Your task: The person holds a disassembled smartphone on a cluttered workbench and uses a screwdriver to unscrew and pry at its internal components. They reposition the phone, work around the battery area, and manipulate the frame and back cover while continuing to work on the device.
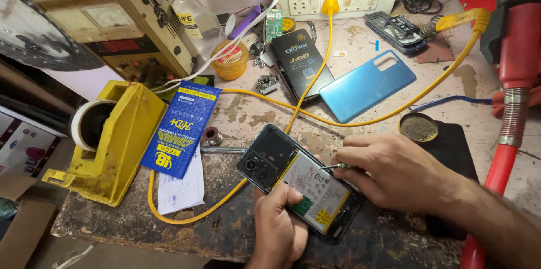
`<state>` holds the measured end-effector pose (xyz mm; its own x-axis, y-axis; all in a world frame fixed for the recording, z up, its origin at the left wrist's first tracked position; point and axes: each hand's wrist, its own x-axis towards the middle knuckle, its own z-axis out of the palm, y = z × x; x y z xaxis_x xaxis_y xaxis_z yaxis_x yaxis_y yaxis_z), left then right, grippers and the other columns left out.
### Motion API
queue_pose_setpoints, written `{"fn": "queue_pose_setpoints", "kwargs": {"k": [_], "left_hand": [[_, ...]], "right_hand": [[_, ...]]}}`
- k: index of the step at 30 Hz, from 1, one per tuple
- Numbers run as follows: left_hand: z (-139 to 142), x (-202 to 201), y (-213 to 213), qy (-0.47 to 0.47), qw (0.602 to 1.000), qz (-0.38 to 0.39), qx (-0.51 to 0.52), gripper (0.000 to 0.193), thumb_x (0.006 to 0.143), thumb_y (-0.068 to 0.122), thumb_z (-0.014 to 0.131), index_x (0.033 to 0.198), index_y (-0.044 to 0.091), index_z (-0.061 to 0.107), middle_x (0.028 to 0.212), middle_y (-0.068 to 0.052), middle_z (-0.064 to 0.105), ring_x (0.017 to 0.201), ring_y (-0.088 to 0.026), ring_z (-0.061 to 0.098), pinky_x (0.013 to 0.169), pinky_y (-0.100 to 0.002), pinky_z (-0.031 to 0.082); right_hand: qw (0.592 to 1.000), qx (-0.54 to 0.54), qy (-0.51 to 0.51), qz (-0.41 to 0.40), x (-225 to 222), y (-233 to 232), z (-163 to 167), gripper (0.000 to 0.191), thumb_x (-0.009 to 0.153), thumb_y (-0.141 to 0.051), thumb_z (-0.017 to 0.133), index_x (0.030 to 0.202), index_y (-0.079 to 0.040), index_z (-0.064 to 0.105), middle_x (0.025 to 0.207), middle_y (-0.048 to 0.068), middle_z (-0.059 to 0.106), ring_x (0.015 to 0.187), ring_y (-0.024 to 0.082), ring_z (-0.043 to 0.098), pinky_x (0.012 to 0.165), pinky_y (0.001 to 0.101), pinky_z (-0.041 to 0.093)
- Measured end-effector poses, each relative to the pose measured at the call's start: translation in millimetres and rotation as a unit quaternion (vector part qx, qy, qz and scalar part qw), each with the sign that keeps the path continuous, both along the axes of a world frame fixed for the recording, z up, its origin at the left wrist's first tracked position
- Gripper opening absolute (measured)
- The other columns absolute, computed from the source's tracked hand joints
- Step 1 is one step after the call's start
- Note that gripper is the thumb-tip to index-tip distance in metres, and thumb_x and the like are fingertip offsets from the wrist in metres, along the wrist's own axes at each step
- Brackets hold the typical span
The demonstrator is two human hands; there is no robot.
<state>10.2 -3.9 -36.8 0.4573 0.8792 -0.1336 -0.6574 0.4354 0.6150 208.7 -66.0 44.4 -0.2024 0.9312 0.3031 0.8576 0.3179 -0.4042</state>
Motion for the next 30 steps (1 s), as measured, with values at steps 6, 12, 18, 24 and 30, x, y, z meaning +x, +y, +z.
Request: {"fn": "queue_pose_setpoints", "kwargs": {"k": [6,12,18,24,30], "left_hand": [[-1,-3,1,-0.007,1.000,-0.011,-0.001,0.051,0.072,-0.010,0.048,0.122,-0.009,0.057,0.118,-0.027,0.071,0.108,-0.037,0.069,0.099,-0.046,0.051],[2,-2,0,-0.014,1.000,-0.016,0.022,0.055,0.070,-0.009,0.046,0.123,-0.008,0.057,0.120,-0.028,0.071,0.111,-0.036,0.069,0.102,-0.046,0.051],[4,-2,0,-0.002,1.000,-0.023,0.005,0.055,0.069,-0.010,0.046,0.123,-0.008,0.058,0.119,-0.027,0.072,0.110,-0.036,0.069,0.100,-0.047,0.052],[1,-1,0,-0.004,1.000,-0.017,-0.011,0.050,0.071,-0.009,0.047,0.120,-0.004,0.056,0.119,-0.026,0.072,0.107,-0.034,0.069,0.099,-0.046,0.052],[0,-1,0,-0.006,1.000,-0.016,-0.002,0.051,0.071,-0.009,0.047,0.120,-0.004,0.056,0.118,-0.025,0.072,0.107,-0.033,0.070,0.098,-0.045,0.052]], "right_hand": [[0.943,-0.078,0.322,-0.030,5,4,-13,0.018,0.096,-0.021,0.067,0.099,-0.004,0.071,0.072,-0.002,0.059,0.069,0.011,0.052,0.056,0.0310,0.048],[0.742,-0.118,0.660,-0.007,16,1,-19,0.019,0.106,-0.018,0.057,0.103,0.000,0.063,0.071,-0.005,0.045,0.058,0.007,0.038,0.049,0.0246,0.031],[0.761,-0.089,0.638,-0.079,20,3,-19,0.017,0.101,-0.017,0.058,0.105,-0.004,0.066,0.068,-0.001,0.043,0.056,0.008,0.035,0.048,0.0257,0.030],[0.668,0.009,0.744,-0.019,26,0,-15,0.009,0.107,-0.018,0.055,0.106,-0.011,0.061,0.095,0.001,0.055,0.077,0.011,0.049,0.059,0.0259,0.039],[0.646,0.080,0.759,0.009,28,3,-12,0.013,0.109,-0.022,0.055,0.106,-0.011,0.059,0.096,0.001,0.057,0.085,0.013,0.057,0.062,0.0253,0.043]]}}
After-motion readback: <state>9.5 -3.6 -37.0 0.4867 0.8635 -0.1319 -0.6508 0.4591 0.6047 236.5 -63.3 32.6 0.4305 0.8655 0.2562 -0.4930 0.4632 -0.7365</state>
